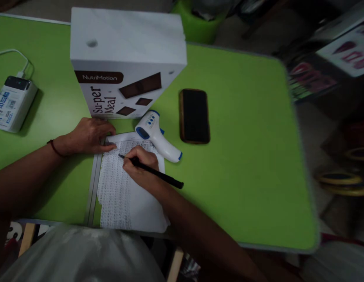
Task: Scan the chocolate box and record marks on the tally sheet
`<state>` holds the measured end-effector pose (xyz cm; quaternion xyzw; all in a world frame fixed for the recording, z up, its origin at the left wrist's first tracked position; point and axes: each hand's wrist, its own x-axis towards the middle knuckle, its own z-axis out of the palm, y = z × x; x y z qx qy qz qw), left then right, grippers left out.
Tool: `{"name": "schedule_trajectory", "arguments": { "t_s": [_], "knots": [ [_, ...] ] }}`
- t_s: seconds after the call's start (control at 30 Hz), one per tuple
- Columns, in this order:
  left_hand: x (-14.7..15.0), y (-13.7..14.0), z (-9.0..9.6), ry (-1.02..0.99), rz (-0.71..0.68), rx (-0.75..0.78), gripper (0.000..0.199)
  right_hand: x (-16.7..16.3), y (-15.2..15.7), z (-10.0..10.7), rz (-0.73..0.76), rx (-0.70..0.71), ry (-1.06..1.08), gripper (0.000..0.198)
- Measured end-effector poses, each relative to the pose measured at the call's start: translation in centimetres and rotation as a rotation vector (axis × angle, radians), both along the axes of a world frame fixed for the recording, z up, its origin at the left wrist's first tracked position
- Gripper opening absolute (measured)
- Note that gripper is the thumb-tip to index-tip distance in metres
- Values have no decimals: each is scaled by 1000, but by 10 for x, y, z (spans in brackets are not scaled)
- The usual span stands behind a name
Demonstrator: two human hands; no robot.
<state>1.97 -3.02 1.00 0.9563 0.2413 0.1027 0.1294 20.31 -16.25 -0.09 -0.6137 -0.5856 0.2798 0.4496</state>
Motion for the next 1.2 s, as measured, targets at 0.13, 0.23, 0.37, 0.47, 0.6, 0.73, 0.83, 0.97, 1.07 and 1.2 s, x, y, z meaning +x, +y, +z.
{"name": "schedule_trajectory", "arguments": {
  "t_s": [0.13, 0.23, 0.37, 0.47, 0.6, 0.73, 0.83, 0.97, 1.07, 1.2],
  "knots": [
    [0, 0, 0, 7, 6, 4, 36, 0, 0, 0, 7, 26, -13, 13],
    [1, 0, -1, 9, 11, 7, 37, 0, 1, -1, 30, 62, -5, 12],
    [1, 0, -1, 11, 3, 13, 37, 1, 1, -1, 36, 71, 7, 13],
    [1, 0, -1, 3, -3, 11, 37, 0, 0, -1, 1, 71, 1, 13],
    [0, 0, -1, 7, -4, 1, 37, 1, 0, -2, 27, 71, 6, 14],
    [-1, 1, -1, 7, -6, -16, 38, 1, 0, -3, 7, 65, 11, 12],
    [-1, 1, -2, 3, 1, -17, 38, 0, 0, -2, -33, 70, 6, 12],
    [-1, 1, -2, -8, 1, 3, 36, -1, 1, 0, -39, 81, -7, 13],
    [0, 1, -2, -9, -2, 7, 37, -1, 1, 0, -39, 67, -1, 12],
    [-1, 0, -2, -3, -3, 8, 36, 1, 0, 0, -26, 19, 8, 11]
  ]
}}
